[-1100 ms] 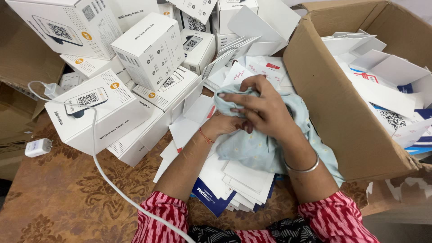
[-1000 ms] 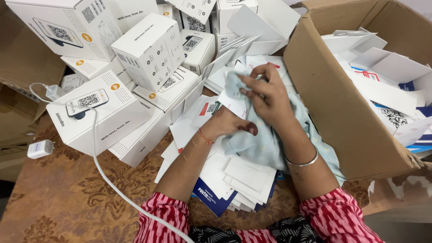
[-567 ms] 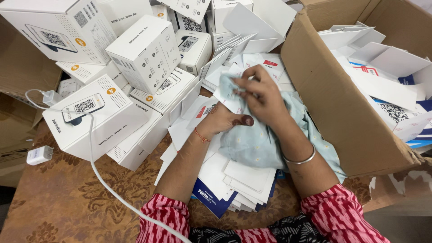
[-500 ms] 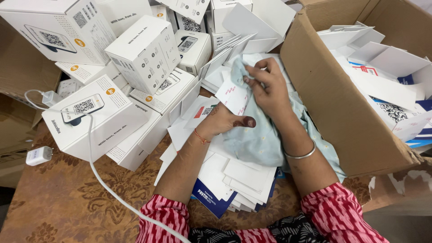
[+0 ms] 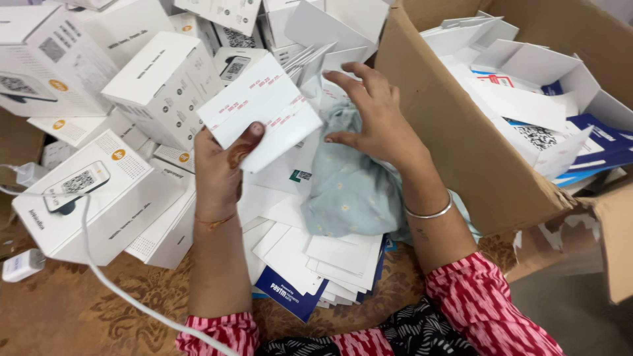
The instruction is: The person sorts various paper slips and cards by hand, picking them up from a pile and placing them into a cardboard box.
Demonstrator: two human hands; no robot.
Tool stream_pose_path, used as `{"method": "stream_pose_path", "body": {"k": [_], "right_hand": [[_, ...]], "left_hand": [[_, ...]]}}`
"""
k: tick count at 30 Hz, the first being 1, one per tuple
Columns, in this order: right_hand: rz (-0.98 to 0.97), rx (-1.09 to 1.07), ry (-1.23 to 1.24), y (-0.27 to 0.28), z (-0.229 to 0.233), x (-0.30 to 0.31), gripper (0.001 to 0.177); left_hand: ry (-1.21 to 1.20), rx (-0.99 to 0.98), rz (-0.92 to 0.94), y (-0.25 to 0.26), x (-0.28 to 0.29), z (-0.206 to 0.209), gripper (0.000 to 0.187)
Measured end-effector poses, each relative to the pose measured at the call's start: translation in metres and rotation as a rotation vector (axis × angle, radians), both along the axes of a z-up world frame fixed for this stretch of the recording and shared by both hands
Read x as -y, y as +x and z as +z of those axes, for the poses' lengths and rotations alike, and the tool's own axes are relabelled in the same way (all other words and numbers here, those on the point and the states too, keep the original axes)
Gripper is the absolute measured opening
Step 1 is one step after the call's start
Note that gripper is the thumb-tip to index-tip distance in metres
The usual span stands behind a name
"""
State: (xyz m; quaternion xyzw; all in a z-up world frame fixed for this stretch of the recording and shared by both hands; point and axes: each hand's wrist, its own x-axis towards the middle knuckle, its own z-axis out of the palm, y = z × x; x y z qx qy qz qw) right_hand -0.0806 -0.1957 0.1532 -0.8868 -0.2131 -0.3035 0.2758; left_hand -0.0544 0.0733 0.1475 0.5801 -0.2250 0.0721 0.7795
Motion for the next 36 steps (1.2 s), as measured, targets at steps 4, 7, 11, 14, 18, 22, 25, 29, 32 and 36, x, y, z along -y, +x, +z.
{"method": "stream_pose_path", "body": {"k": [4,7,11,14,18,22,25,29,32,36], "right_hand": [[0.115,-0.125,-0.323,-0.001,0.025,-0.001,0.089],[0.241,-0.366,-0.520,0.001,0.052,0.009,0.094],[0.229,-0.682,-0.729,0.002,0.092,0.020,0.126],[0.202,-0.734,-0.731,-0.002,0.111,0.042,0.141],[0.309,-0.690,-0.513,-0.008,0.123,0.108,0.134],[0.113,-0.793,-0.246,-0.014,0.121,0.196,0.123],[-0.032,-0.717,-0.046,-0.016,0.091,0.256,0.111],[-0.551,-1.020,0.011,-0.007,0.043,0.304,0.103],[-0.835,-1.262,-0.120,0.007,0.018,0.320,0.100],[-0.786,-1.308,-0.281,0.026,0.002,0.313,0.116]], "left_hand": [[0.020,0.063,-0.228,-0.002,-0.021,-0.009,0.042],[0.056,-0.139,-0.385,0.010,-0.037,-0.037,0.050],[0.056,0.047,-0.510,0.063,-0.032,-0.072,0.066],[-0.044,0.060,-0.368,0.098,-0.012,-0.072,0.086],[-0.021,0.239,-0.490,0.124,0.051,-0.031,0.089],[0.309,0.310,-0.520,0.118,0.146,0.019,0.074],[0.438,0.428,-0.222,0.118,0.218,0.026,0.068],[0.404,0.610,-0.125,0.132,0.324,0.006,0.057],[0.675,0.596,-0.143,0.127,0.404,-0.004,0.054],[1.106,0.482,-0.129,0.114,0.463,-0.029,0.066]]}}
